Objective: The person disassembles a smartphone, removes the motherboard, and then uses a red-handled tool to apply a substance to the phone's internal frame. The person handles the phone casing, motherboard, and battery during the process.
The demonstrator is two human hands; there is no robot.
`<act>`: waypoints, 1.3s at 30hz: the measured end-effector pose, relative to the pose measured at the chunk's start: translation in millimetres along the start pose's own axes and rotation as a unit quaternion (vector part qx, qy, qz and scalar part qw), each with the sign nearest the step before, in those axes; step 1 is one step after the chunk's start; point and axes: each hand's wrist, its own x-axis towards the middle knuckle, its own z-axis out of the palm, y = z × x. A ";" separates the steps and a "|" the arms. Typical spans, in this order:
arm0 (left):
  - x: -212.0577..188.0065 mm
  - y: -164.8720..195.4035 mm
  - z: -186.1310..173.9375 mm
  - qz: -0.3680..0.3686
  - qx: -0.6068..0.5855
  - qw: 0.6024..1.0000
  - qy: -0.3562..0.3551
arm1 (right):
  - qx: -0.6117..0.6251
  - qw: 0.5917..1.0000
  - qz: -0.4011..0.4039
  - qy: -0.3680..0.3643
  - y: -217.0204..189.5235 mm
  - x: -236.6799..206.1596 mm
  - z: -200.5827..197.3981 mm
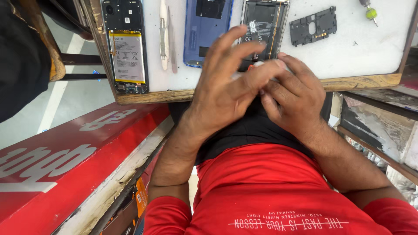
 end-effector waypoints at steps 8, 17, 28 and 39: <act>6.5 5.9 2.4 -0.039 -0.068 0.997 -0.016 | 0.011 1.000 0.002 0.001 -0.9 1.1 -0.1; -3.6 -0.9 13.8 -0.029 -0.084 0.996 -0.014 | 0.030 1.000 0.004 -0.004 -3.7 4.8 -2.3; -6.7 1.8 15.9 -0.011 -0.080 0.996 -0.024 | 0.033 0.999 0.014 0.002 -3.2 4.0 -3.2; -2.8 3.6 25.4 0.035 -0.031 0.999 -0.019 | 0.027 0.999 0.025 -0.001 -1.5 -0.2 1.0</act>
